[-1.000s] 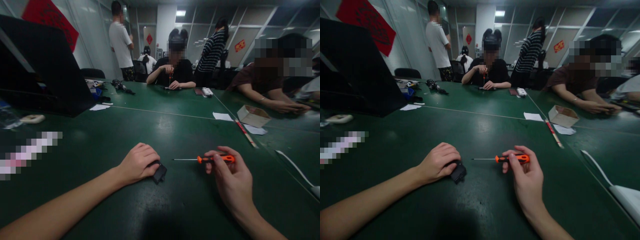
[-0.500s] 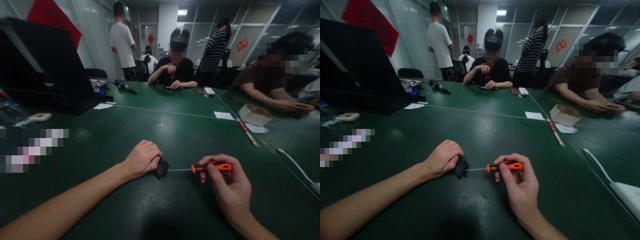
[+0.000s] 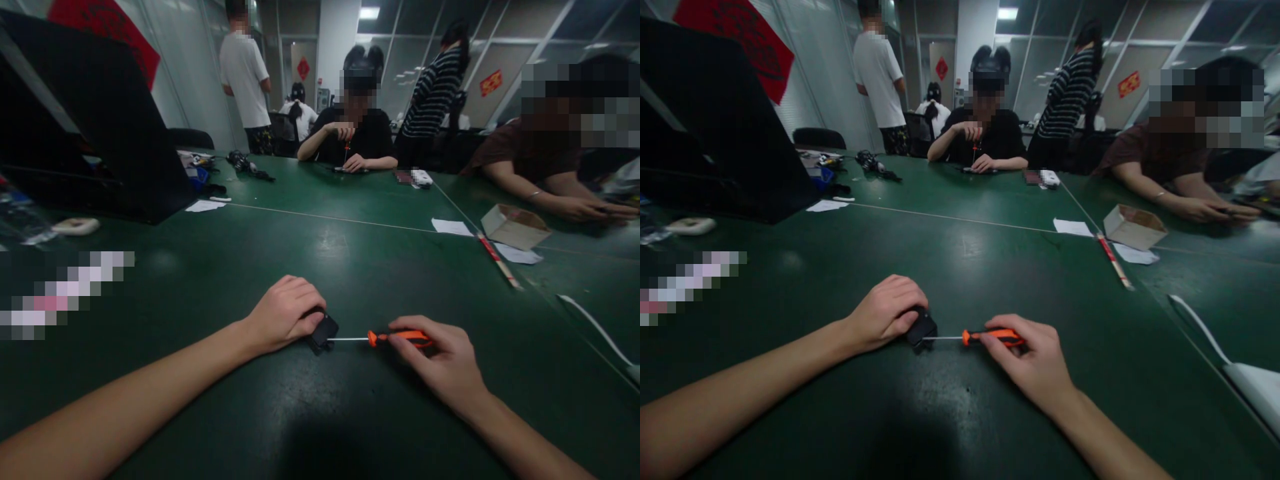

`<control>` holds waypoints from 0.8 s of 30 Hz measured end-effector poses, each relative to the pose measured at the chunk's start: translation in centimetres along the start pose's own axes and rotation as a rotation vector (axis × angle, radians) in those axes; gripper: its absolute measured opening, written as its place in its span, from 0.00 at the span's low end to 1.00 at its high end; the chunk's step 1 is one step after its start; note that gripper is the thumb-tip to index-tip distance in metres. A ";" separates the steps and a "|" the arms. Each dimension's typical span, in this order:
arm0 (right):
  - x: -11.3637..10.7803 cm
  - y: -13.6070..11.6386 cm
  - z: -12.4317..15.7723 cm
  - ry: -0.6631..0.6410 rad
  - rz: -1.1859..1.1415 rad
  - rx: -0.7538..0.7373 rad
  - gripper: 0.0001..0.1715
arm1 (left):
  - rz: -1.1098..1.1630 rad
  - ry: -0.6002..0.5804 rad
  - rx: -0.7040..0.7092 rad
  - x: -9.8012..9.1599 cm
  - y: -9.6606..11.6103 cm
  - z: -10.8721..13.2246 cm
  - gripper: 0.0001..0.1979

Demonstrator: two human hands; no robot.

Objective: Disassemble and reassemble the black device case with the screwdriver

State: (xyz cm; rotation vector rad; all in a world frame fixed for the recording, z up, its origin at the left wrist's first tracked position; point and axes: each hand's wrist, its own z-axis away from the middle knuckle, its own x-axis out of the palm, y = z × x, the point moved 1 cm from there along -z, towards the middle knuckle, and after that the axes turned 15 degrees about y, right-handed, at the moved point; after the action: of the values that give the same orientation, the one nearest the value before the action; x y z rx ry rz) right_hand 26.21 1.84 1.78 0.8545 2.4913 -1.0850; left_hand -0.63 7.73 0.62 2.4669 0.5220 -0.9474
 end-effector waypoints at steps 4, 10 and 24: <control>0.4 -0.1 0.1 -0.340 0.069 -0.228 0.11 | 0.029 0.038 -0.044 0.0 -0.2 0.1 0.19; 0.9 0.0 0.6 -0.325 0.154 -0.209 0.12 | 0.092 0.109 -0.037 -0.1 -0.3 0.2 0.23; 1.0 -2.6 1.9 -0.114 0.436 -0.628 0.13 | 0.196 0.114 0.093 1.0 3.0 0.3 0.23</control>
State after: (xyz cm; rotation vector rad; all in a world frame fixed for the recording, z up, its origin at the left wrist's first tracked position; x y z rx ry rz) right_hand 23.82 -0.57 1.45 1.0159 2.1857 -0.1798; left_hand 1.37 5.26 0.50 2.6099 0.2711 -0.7727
